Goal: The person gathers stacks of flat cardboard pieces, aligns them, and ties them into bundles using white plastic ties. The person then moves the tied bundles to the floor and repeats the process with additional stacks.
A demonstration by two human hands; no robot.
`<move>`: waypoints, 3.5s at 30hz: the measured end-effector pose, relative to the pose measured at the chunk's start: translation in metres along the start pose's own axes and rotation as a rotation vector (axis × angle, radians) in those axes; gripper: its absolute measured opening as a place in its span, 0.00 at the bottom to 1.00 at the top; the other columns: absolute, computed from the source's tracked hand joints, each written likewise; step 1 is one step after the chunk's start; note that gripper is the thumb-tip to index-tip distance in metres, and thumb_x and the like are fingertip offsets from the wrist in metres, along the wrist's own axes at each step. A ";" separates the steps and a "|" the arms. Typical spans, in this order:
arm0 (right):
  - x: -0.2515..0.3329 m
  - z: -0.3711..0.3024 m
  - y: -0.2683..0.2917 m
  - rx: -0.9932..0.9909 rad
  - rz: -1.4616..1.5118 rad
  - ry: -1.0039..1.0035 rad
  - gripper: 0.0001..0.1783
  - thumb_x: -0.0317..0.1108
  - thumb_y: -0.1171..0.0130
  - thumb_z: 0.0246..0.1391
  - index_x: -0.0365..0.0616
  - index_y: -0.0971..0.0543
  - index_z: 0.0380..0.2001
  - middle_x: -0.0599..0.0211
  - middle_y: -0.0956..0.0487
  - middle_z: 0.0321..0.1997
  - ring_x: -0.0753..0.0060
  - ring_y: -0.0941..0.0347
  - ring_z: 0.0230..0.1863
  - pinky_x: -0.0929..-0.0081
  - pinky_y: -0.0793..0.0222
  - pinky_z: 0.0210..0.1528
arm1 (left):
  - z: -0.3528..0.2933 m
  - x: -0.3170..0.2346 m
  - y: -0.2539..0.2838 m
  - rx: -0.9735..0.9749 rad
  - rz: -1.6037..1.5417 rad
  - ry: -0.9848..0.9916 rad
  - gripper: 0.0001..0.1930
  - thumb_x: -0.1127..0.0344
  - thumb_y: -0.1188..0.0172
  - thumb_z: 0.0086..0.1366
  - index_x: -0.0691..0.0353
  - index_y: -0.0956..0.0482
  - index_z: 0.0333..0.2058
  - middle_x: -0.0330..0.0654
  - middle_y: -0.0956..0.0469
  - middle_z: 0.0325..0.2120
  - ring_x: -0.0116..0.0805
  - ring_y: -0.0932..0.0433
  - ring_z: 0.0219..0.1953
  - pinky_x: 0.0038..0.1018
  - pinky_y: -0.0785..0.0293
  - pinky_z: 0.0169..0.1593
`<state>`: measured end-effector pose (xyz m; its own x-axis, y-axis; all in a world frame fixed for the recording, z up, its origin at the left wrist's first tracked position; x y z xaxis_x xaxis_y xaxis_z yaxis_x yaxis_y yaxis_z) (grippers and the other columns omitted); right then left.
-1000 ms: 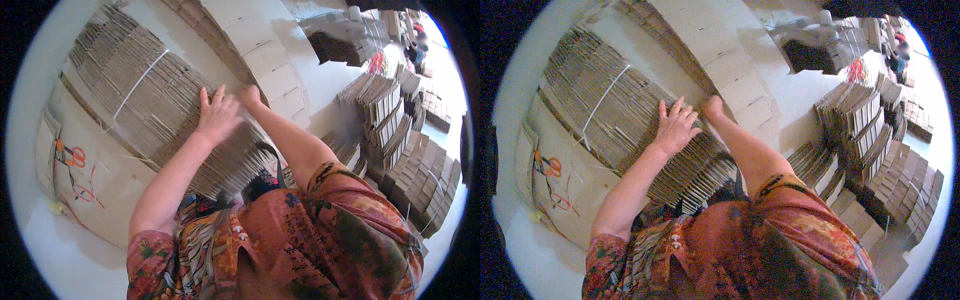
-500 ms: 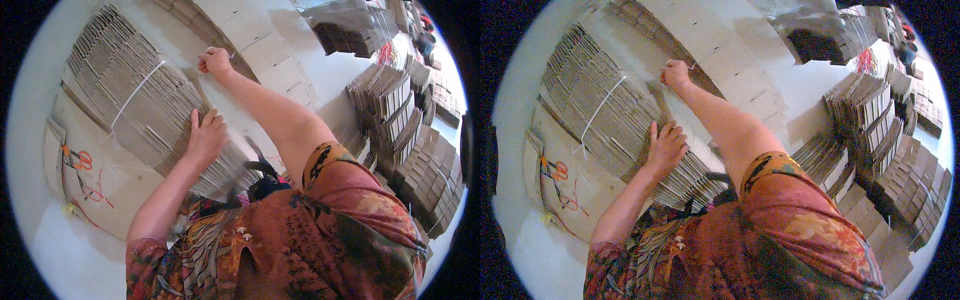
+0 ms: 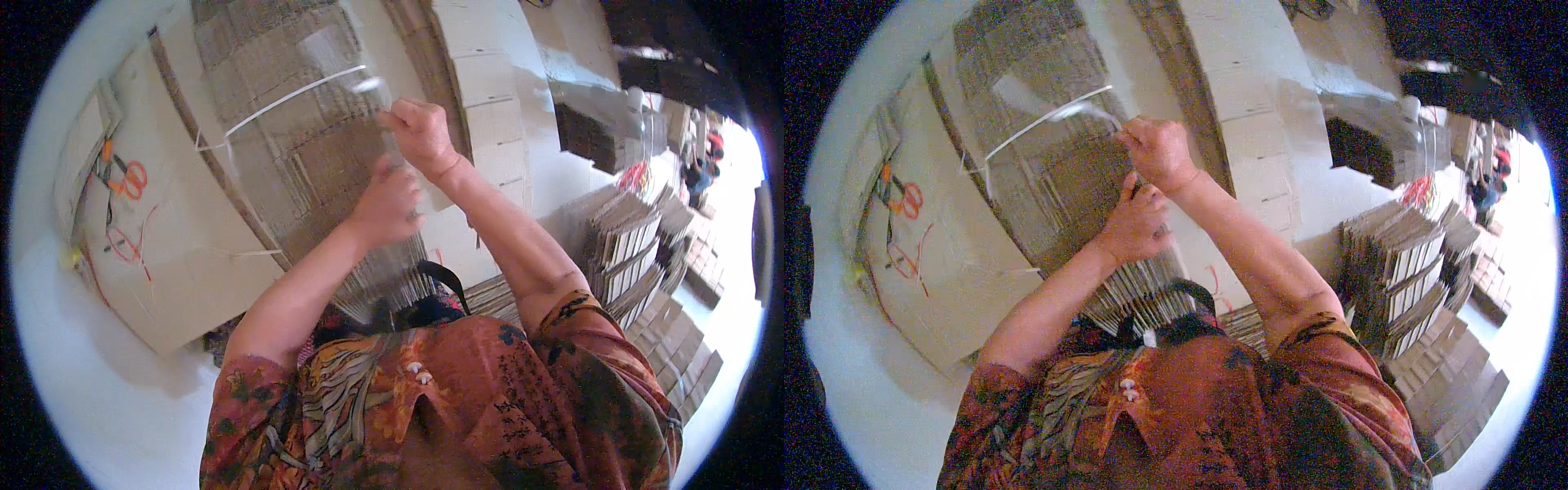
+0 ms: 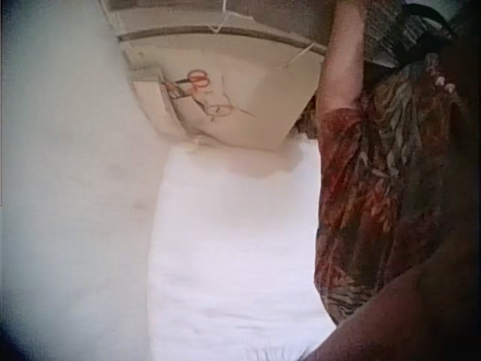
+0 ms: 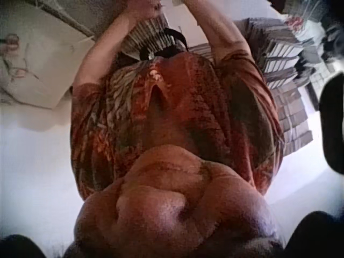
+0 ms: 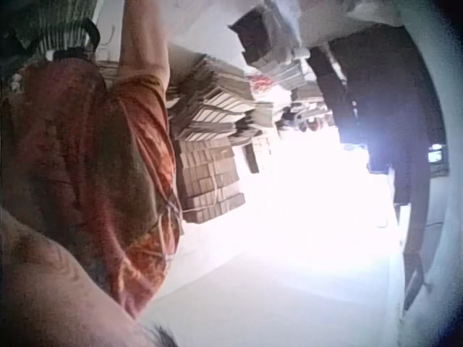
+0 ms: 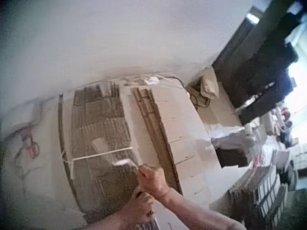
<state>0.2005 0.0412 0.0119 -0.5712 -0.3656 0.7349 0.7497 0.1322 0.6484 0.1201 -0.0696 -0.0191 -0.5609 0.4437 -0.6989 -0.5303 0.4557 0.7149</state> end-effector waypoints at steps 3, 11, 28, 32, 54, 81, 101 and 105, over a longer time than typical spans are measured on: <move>0.033 0.009 -0.004 0.117 -0.025 0.121 0.06 0.27 0.42 0.40 0.41 0.29 0.18 0.58 0.32 0.18 0.52 0.36 0.19 0.66 0.38 0.21 | -0.001 0.005 -0.004 -0.093 -0.099 -0.043 0.21 0.55 0.43 0.47 0.61 0.27 0.39 0.46 0.30 0.43 0.45 0.38 0.53 0.51 0.54 0.59; 0.100 -0.004 -0.071 0.560 -0.050 0.438 0.04 0.29 0.45 0.34 0.46 0.27 0.20 0.66 0.29 0.23 0.57 0.30 0.32 0.62 0.32 0.30 | -0.073 -0.006 -0.002 -0.160 -0.292 0.082 0.13 0.61 0.46 0.56 0.60 0.27 0.39 0.47 0.27 0.39 0.48 0.31 0.47 0.44 0.38 0.52; 0.113 -0.032 -0.174 0.768 -0.151 0.759 0.07 0.28 0.45 0.33 0.46 0.26 0.23 0.69 0.26 0.36 0.62 0.35 0.53 0.49 0.52 0.60 | -0.252 0.091 -0.074 -0.092 0.221 0.858 0.11 0.67 0.45 0.50 0.59 0.28 0.35 0.44 0.29 0.35 0.42 0.32 0.45 0.37 0.38 0.49; 0.109 -0.036 -0.172 0.632 0.018 0.774 0.07 0.27 0.44 0.32 0.46 0.26 0.22 0.69 0.26 0.35 0.62 0.33 0.49 0.50 0.51 0.60 | -0.251 0.104 -0.068 -0.047 0.094 1.018 0.06 0.70 0.50 0.55 0.60 0.31 0.33 0.47 0.27 0.34 0.47 0.26 0.37 0.40 0.31 0.39; 0.155 -0.051 -0.035 0.515 0.121 0.104 0.08 0.24 0.41 0.43 0.42 0.23 0.31 0.61 0.23 0.26 0.62 0.26 0.26 0.71 0.30 0.27 | -0.178 0.115 0.030 -0.697 -0.488 1.115 0.09 0.67 0.48 0.56 0.66 0.24 0.27 0.53 0.24 0.21 0.51 0.24 0.27 0.39 0.31 0.30; 0.136 -0.042 -0.141 0.522 0.267 0.445 0.09 0.25 0.43 0.45 0.44 0.23 0.33 0.59 0.23 0.36 0.60 0.27 0.40 0.57 0.37 0.50 | -0.184 0.150 -0.013 -0.700 -0.617 0.805 0.11 0.64 0.46 0.55 0.69 0.26 0.28 0.57 0.25 0.24 0.52 0.25 0.30 0.37 0.30 0.32; 0.116 -0.059 -0.192 0.687 -0.150 0.519 0.05 0.40 0.41 0.41 0.53 0.21 0.21 0.77 0.24 0.29 0.70 0.32 0.44 0.50 0.60 0.60 | -0.232 0.103 0.088 -0.812 -1.302 0.777 0.12 0.65 0.54 0.64 0.61 0.22 0.38 0.33 0.27 0.24 0.19 0.33 0.25 0.18 0.34 0.31; 0.115 -0.057 -0.195 0.683 -0.183 0.547 0.03 0.37 0.41 0.39 0.53 0.23 0.19 0.78 0.25 0.28 0.70 0.33 0.45 0.49 0.58 0.59 | -0.231 0.136 0.042 -0.561 -1.014 0.709 0.11 0.69 0.51 0.62 0.60 0.22 0.40 0.33 0.26 0.24 0.19 0.33 0.24 0.19 0.35 0.29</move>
<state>0.0076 -0.0795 -0.0414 -0.2925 -0.8000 0.5239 0.1997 0.4847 0.8516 -0.1254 -0.1678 -0.0795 0.1137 -0.4629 -0.8791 -0.9917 -0.1066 -0.0721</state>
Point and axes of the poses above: each hand's wrist, its own z-axis towards the middle knuckle, its own y-axis out of the back of the hand, x = y × z, the point moved 2 cm from there along z, towards the middle knuckle
